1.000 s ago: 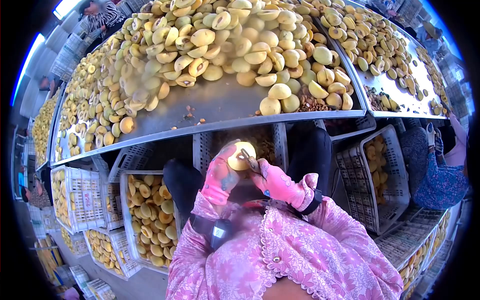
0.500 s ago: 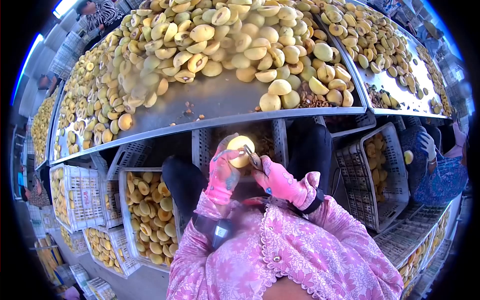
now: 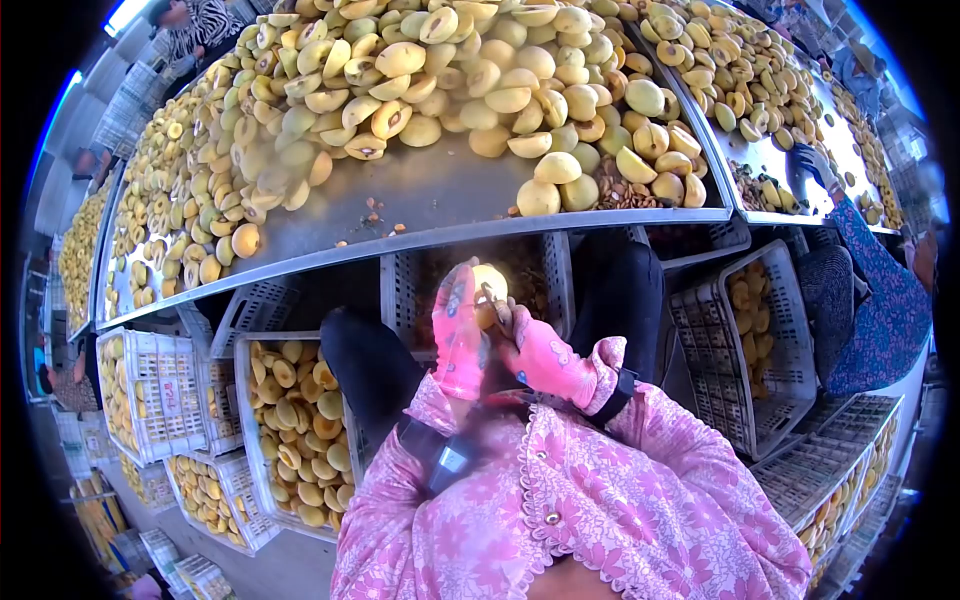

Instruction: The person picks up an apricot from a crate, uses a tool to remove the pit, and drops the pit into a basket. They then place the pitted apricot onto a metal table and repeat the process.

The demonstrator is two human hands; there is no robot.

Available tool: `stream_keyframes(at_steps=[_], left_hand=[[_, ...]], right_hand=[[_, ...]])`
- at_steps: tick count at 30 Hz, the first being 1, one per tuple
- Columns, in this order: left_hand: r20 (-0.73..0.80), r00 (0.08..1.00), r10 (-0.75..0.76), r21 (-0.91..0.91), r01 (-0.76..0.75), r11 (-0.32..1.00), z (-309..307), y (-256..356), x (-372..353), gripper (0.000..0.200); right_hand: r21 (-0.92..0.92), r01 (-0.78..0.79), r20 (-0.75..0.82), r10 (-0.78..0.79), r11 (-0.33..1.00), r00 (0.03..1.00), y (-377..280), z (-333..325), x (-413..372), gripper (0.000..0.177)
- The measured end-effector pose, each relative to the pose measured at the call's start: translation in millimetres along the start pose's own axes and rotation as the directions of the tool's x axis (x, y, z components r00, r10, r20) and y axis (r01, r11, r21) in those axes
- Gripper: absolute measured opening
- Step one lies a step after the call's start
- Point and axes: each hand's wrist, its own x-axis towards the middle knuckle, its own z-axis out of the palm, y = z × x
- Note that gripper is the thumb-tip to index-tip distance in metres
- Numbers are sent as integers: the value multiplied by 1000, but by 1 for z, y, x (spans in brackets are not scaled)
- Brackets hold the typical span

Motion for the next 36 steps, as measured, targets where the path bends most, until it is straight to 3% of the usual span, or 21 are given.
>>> stream_keyframes(at_steps=[2, 3, 4, 5, 8, 11, 13, 15, 17, 20, 23, 26, 29, 30, 32, 36], left_hand=[[0, 999, -40, -29, 40, 999, -1, 0, 2, 27], [0, 998, -61, -43, 61, 997, -2, 0, 4, 26], [21, 996, -83, -10, 83, 996, -5, -1, 6, 26], [41, 994, -105, 22, 104, 994, -10, -2, 9, 25], [61, 982, -179, 107, 172, 979, -17, -7, 13, 26], [56, 973, -223, 129, 215, 968, -16, -7, 12, 24], [56, 972, -226, 142, 216, 966, -17, -11, 14, 23], [73, 971, -228, 185, 211, 960, -22, -19, 18, 24], [80, 975, -207, 147, 194, 970, -24, -19, 18, 24], [60, 979, -195, 40, 193, 980, -13, -10, 9, 24], [56, 980, -192, -20, 193, 981, -17, -14, 11, 25], [74, 989, -128, -56, 132, 990, -22, -18, 9, 23], [77, 979, -187, 121, 177, 977, -33, -21, 14, 22], [84, 990, -110, 108, 101, 989, -31, -22, 14, 23], [10, 986, -164, 23, 164, 986, -30, -18, 8, 24], [-1, 991, -131, -77, 131, 988, -33, -17, 12, 27]], right_hand=[[-212, 194, 58, -186, 958, 981, 6, -2, 1, 36], [82, 31, 52, -35, 996, 998, 2, -13, 4, 32], [366, -138, 91, 112, 920, 989, -5, -30, 9, 29], [606, -292, 171, 238, 739, 956, -8, -41, 13, 26], [451, -428, 477, 194, 783, 857, 4, -52, 15, 24], [360, -487, 568, 226, 796, 791, 3, -63, 20, 24], [427, -335, 495, 93, 840, 864, 15, -43, 13, 22], [573, -475, 562, 101, 668, 821, 17, -38, 6, 19], [608, -782, 771, 134, 140, 623, 0, -74, 24, 16], [567, -820, 818, -67, -84, 572, 7, -65, 22, 19], [532, -786, 800, -116, -315, 588, 0, -70, 23, 23], [585, -800, 804, -33, -132, 594, -7, -73, 30, 22], [582, -805, 804, 71, 118, 591, -8, -69, 29, 22], [585, -810, 810, 22, 52, 586, -7, -65, 28, 22], [574, -815, 812, -78, -79, 579, -8, -56, 27, 23], [503, -784, 814, -105, -365, 571, -22, -55, 29, 28]])
